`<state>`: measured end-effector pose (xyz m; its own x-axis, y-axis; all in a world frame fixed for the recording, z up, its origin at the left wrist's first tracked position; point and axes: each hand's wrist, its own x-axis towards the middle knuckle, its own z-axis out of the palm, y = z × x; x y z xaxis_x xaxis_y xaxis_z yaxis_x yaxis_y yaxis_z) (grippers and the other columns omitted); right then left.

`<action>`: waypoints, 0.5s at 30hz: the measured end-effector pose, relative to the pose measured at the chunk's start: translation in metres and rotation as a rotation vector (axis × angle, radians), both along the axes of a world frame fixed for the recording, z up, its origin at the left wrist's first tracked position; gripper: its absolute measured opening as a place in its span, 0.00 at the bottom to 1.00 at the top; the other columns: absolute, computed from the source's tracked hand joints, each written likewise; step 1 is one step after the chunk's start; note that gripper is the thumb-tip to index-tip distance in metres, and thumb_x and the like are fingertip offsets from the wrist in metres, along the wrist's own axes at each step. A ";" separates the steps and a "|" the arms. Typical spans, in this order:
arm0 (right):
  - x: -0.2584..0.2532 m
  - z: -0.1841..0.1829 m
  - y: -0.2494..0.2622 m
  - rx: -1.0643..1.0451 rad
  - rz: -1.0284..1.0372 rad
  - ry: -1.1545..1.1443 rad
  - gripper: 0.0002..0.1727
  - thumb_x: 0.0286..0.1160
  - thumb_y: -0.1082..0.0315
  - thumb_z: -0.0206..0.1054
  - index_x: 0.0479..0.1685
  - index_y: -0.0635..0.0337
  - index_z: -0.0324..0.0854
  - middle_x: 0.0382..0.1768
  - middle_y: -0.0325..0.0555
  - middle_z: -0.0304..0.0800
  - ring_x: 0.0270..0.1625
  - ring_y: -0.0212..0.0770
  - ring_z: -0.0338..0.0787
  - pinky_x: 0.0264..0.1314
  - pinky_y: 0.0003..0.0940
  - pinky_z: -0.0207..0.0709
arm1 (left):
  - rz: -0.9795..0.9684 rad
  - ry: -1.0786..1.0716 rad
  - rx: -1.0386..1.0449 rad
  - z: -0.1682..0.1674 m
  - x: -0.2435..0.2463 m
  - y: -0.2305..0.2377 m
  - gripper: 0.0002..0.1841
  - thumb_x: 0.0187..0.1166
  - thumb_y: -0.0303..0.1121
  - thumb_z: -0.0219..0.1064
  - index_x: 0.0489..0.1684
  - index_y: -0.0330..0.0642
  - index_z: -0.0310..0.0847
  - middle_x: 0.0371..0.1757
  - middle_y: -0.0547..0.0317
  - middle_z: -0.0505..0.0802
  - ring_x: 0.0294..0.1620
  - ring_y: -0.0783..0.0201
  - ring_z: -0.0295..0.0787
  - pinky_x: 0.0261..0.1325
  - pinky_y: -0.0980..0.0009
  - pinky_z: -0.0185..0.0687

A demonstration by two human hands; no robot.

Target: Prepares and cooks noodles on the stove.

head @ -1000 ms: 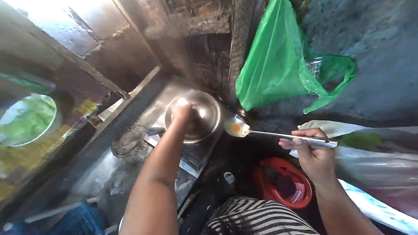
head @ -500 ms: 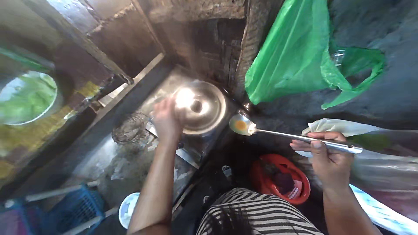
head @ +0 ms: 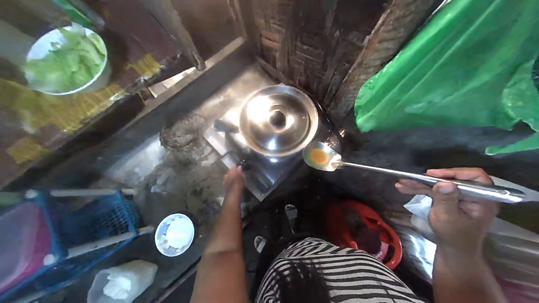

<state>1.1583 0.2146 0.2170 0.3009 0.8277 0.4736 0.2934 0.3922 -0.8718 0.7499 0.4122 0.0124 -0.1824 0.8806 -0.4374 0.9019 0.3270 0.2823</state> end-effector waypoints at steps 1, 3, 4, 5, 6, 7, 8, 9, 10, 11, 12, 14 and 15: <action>-0.001 0.001 0.004 0.005 0.021 0.004 0.10 0.87 0.51 0.64 0.59 0.38 0.79 0.45 0.24 0.97 0.41 0.33 0.99 0.44 0.29 0.96 | 0.008 -0.004 0.008 -0.003 -0.001 0.000 0.26 0.95 0.46 0.43 0.69 0.35 0.79 0.65 0.32 0.88 0.69 0.33 0.83 0.70 0.34 0.74; -0.001 0.005 0.013 0.011 0.068 -0.001 0.11 0.87 0.51 0.64 0.59 0.38 0.79 0.45 0.23 0.97 0.42 0.33 0.99 0.45 0.28 0.96 | 0.022 -0.011 -0.001 -0.006 -0.001 0.000 0.26 0.95 0.47 0.42 0.70 0.36 0.78 0.66 0.32 0.88 0.70 0.33 0.83 0.71 0.34 0.74; -0.001 0.007 0.017 0.016 0.092 -0.009 0.11 0.87 0.51 0.63 0.59 0.38 0.79 0.45 0.23 0.97 0.42 0.32 0.99 0.45 0.28 0.96 | 0.025 -0.013 -0.009 -0.006 -0.001 0.001 0.26 0.96 0.47 0.42 0.70 0.36 0.78 0.65 0.32 0.88 0.70 0.33 0.83 0.71 0.35 0.74; -0.002 0.010 0.022 0.023 0.117 -0.013 0.11 0.87 0.51 0.63 0.59 0.38 0.79 0.46 0.23 0.97 0.42 0.32 0.98 0.45 0.28 0.95 | 0.030 -0.018 -0.022 -0.005 -0.001 0.001 0.27 0.96 0.47 0.42 0.70 0.36 0.78 0.66 0.32 0.88 0.70 0.34 0.83 0.71 0.35 0.74; -0.003 0.015 0.028 0.031 0.140 -0.015 0.11 0.87 0.50 0.62 0.59 0.37 0.80 0.46 0.23 0.96 0.42 0.32 0.98 0.45 0.27 0.95 | 0.040 -0.039 -0.030 -0.003 -0.001 0.002 0.27 0.96 0.47 0.41 0.71 0.36 0.77 0.66 0.33 0.88 0.70 0.34 0.83 0.71 0.35 0.74; -0.003 0.019 0.034 0.045 0.161 -0.016 0.11 0.87 0.50 0.62 0.59 0.37 0.80 0.46 0.23 0.96 0.41 0.32 0.98 0.45 0.28 0.95 | 0.052 -0.069 -0.041 -0.001 -0.002 0.002 0.27 0.96 0.47 0.41 0.73 0.37 0.76 0.66 0.33 0.88 0.70 0.35 0.83 0.72 0.35 0.73; -0.004 0.023 0.039 0.060 0.177 -0.028 0.11 0.87 0.49 0.62 0.59 0.36 0.80 0.45 0.23 0.97 0.40 0.32 0.98 0.44 0.28 0.95 | 0.063 -0.104 -0.047 -0.002 -0.003 0.001 0.27 0.96 0.48 0.40 0.75 0.38 0.75 0.66 0.34 0.88 0.70 0.35 0.83 0.73 0.35 0.72; -0.003 0.028 0.044 0.076 0.191 -0.038 0.11 0.87 0.48 0.61 0.59 0.36 0.80 0.44 0.24 0.97 0.39 0.33 0.98 0.43 0.29 0.95 | 0.081 -0.156 -0.046 -0.004 -0.006 -0.001 0.27 0.96 0.48 0.40 0.77 0.39 0.73 0.67 0.34 0.88 0.70 0.35 0.83 0.73 0.34 0.71; -0.003 0.034 0.049 0.089 0.199 -0.049 0.11 0.87 0.47 0.62 0.58 0.36 0.81 0.43 0.25 0.97 0.38 0.34 0.98 0.42 0.31 0.96 | 0.103 -0.216 -0.040 -0.008 -0.009 -0.003 0.28 0.96 0.50 0.40 0.79 0.39 0.72 0.67 0.33 0.87 0.70 0.35 0.83 0.73 0.34 0.72; -0.003 0.043 0.054 0.108 0.198 -0.065 0.12 0.87 0.47 0.62 0.58 0.37 0.81 0.43 0.26 0.96 0.36 0.35 0.97 0.39 0.33 0.96 | 0.131 -0.277 -0.025 -0.013 -0.013 -0.006 0.29 0.95 0.51 0.42 0.80 0.40 0.70 0.67 0.33 0.87 0.69 0.36 0.84 0.72 0.36 0.74; -0.004 0.053 0.060 0.133 0.198 -0.086 0.12 0.87 0.47 0.61 0.57 0.39 0.80 0.42 0.26 0.95 0.35 0.34 0.97 0.37 0.33 0.95 | 0.159 -0.347 -0.014 -0.016 -0.016 -0.011 0.30 0.94 0.53 0.44 0.81 0.39 0.68 0.69 0.32 0.86 0.70 0.38 0.84 0.72 0.38 0.75; -0.007 0.078 0.073 0.196 0.217 -0.103 0.13 0.89 0.46 0.59 0.56 0.41 0.79 0.41 0.24 0.93 0.33 0.31 0.95 0.32 0.31 0.94 | 0.194 -0.458 0.009 -0.017 -0.025 -0.031 0.30 0.94 0.51 0.47 0.84 0.36 0.64 0.69 0.33 0.85 0.68 0.42 0.85 0.71 0.44 0.78; -0.010 0.092 0.080 0.233 0.236 -0.110 0.13 0.90 0.46 0.57 0.55 0.41 0.78 0.40 0.23 0.93 0.31 0.29 0.94 0.30 0.28 0.93 | 0.204 -0.493 0.028 -0.018 -0.032 -0.046 0.29 0.94 0.50 0.47 0.82 0.36 0.65 0.67 0.34 0.86 0.65 0.43 0.86 0.69 0.45 0.80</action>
